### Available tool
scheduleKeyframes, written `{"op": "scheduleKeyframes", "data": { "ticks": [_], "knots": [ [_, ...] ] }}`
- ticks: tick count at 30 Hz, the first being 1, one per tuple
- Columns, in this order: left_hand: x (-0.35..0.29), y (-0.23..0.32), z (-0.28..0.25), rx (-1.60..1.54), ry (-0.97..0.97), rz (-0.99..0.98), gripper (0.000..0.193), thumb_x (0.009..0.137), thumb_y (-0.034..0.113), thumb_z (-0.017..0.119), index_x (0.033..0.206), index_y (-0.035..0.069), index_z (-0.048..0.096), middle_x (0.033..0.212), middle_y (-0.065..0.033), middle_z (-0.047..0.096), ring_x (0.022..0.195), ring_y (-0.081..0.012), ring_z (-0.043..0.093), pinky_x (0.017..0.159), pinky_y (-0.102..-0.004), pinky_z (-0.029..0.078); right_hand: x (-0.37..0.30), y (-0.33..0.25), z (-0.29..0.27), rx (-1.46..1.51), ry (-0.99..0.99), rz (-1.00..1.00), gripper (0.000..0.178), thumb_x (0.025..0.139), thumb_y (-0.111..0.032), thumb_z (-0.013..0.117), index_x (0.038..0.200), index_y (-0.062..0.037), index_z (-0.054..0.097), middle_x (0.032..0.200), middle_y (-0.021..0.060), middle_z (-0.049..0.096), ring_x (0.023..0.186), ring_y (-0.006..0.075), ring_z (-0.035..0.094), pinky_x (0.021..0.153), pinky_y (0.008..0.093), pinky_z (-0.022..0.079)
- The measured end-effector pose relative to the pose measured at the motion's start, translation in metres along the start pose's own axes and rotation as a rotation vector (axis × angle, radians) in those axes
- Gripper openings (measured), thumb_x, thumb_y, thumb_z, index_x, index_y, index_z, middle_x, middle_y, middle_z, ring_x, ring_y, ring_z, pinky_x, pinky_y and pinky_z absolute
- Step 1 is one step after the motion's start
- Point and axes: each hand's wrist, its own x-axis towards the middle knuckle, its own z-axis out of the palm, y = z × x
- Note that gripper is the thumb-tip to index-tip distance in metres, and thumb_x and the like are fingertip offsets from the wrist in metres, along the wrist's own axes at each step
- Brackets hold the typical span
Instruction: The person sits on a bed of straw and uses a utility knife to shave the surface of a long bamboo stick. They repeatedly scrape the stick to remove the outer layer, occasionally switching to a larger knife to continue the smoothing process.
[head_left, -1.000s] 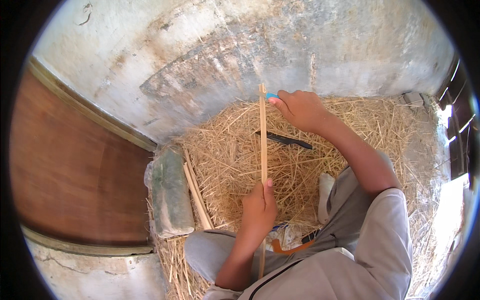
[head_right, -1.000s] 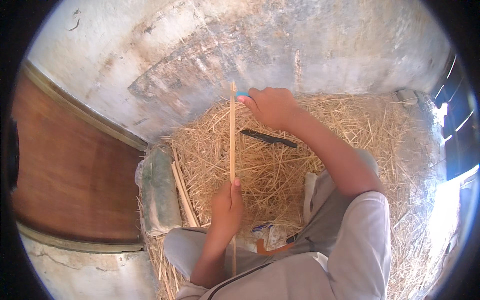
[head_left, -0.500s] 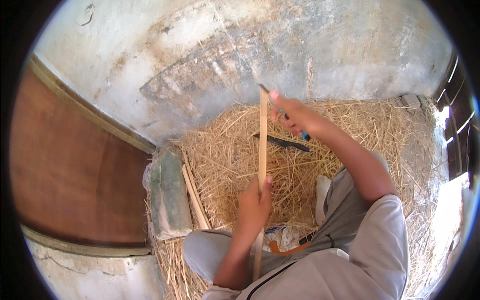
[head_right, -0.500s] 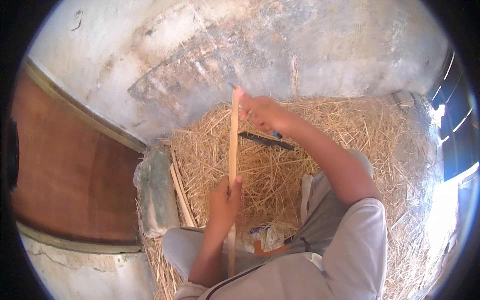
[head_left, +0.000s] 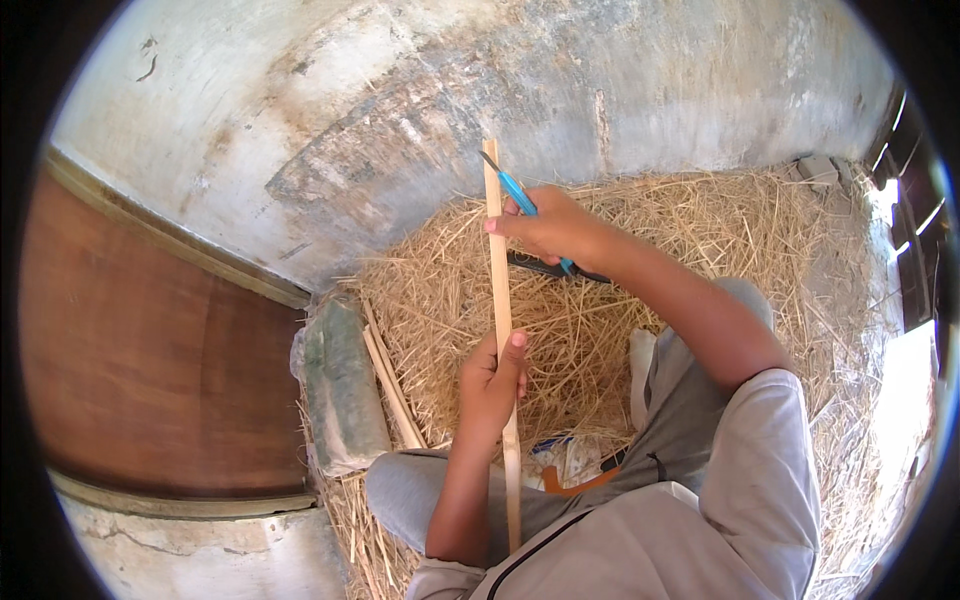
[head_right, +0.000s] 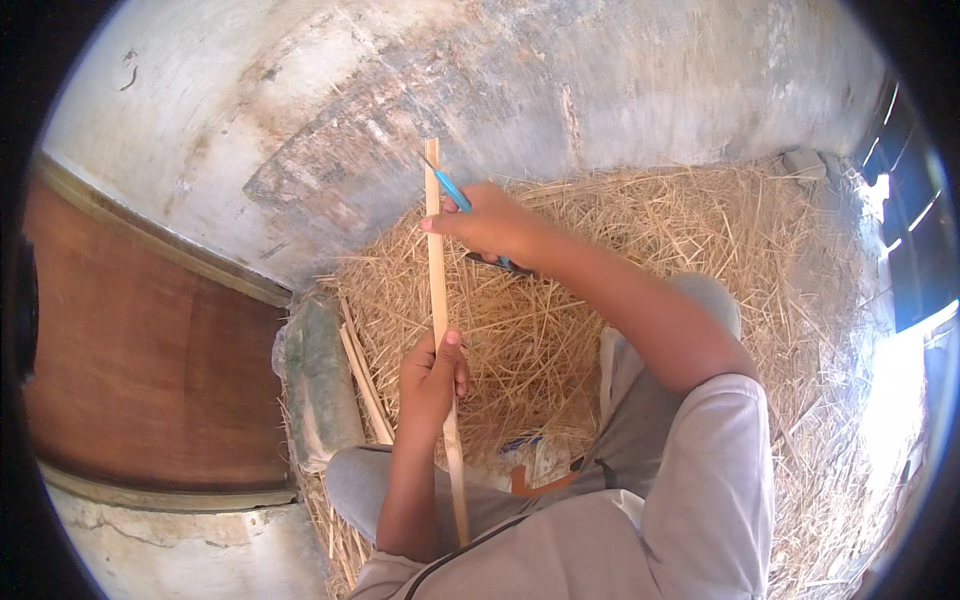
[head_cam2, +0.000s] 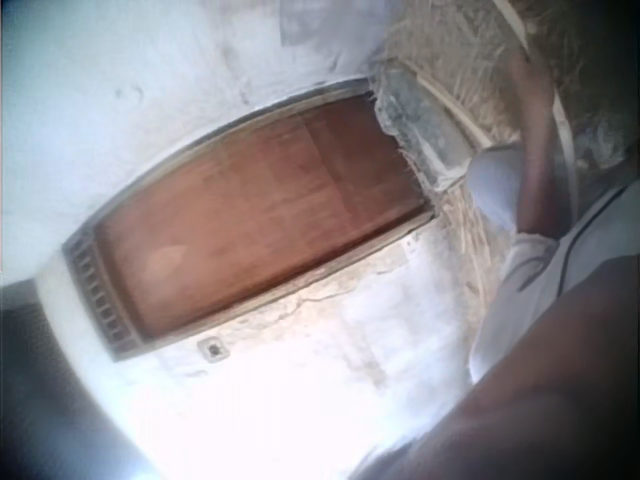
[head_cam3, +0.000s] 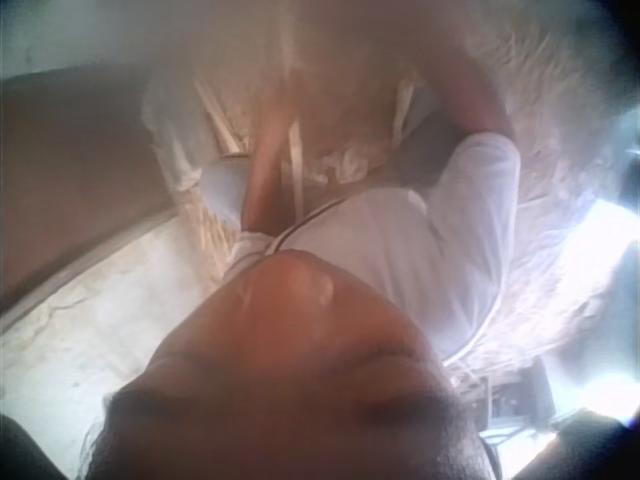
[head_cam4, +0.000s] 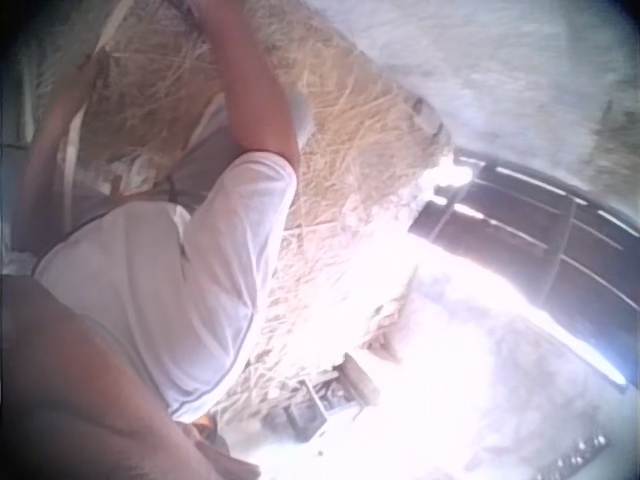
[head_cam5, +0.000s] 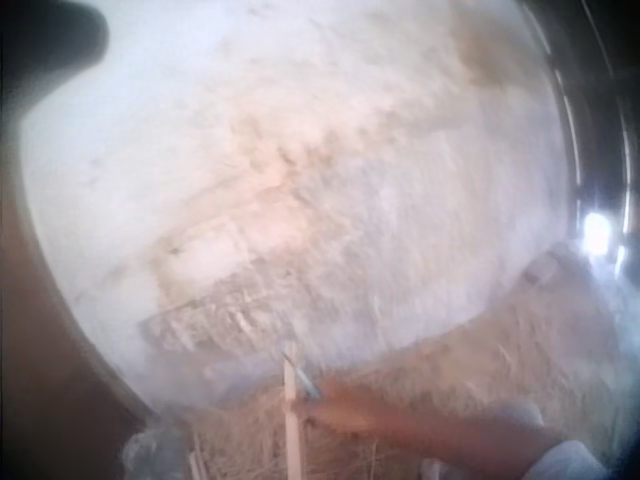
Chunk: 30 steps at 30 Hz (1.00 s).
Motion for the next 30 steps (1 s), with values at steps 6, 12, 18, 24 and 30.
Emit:
{"op": "scheduleKeyframes", "data": {
  "ticks": [6, 12, 18, 24, 30],
  "knots": [
    [0.000, 0.004, 0.000, -0.074, -0.166, -0.110, 0.046, 0.106, 0.047, 0.046, 0.105, 0.003, 0.060, 0.085, -0.0082, 0.065, 0.075, -0.0177, 0.065, 0.067, -0.0319, 0.052, 0.015, -0.019, -0.036, 0.209, 0.245, -0.113, 0.027, 0.093, -0.026, 0.073, 0.084, -0.0102, 0.052, 0.054, -0.0051, 0.042, 0.040, 0.0067, 0.035, 0.038, 0.0257, 0.028],
    [-0.015, 0.016, 0.001, -0.146, -0.583, -0.246, 0.031, 0.108, 0.030, 0.049, 0.116, 0.001, 0.057, 0.092, -0.0103, 0.067, 0.086, -0.0211, 0.070, 0.079, -0.0329, 0.056, 0.015, -0.038, -0.114, 0.337, 0.464, -0.270, 0.027, 0.096, -0.025, 0.069, 0.083, -0.0107, 0.050, 0.056, -0.0055, 0.039, 0.042, 0.0046, 0.035, 0.039, 0.0257, 0.030],
    [-0.024, 0.009, 0.013, -0.303, -0.444, -0.133, 0.023, 0.108, 0.026, 0.047, 0.110, 0.004, 0.055, 0.073, -0.0016, 0.053, 0.058, -0.0117, 0.052, 0.054, -0.0265, 0.045, 0.019, -0.027, -0.109, 0.407, 0.418, -0.286, 0.034, 0.101, -0.034, 0.061, 0.080, -0.0116, 0.049, 0.057, -0.0055, 0.039, 0.044, 0.0073, 0.036, 0.042, 0.0257, 0.034],
    [-0.007, 0.008, -0.001, -0.517, -0.097, -0.096, 0.028, 0.109, 0.032, 0.045, 0.098, 0.007, 0.051, 0.066, 0.0024, 0.038, 0.050, -0.0067, 0.035, 0.043, -0.0219, 0.032, 0.016, 0.018, -0.040, -0.813, 0.202, -0.442, 0.036, 0.101, -0.036, 0.054, 0.085, -0.0044, 0.060, 0.068, 0.0114, 0.063, 0.062, 0.0278, 0.063, 0.061, 0.0437, 0.051],
    [-0.009, 0.018, -0.012, -0.526, -0.006, -0.094, 0.034, 0.110, 0.038, 0.040, 0.091, 0.010, 0.046, 0.062, 0.0025, 0.035, 0.048, -0.0070, 0.032, 0.041, -0.0221, 0.028, -0.010, 0.030, 0.027, -1.020, 0.136, -0.543, 0.022, 0.092, -0.027, 0.062, 0.090, -0.0051, 0.061, 0.063, 0.0161, 0.062, 0.056, 0.0367, 0.063, 0.053, 0.0486, 0.051]
  ]
}}
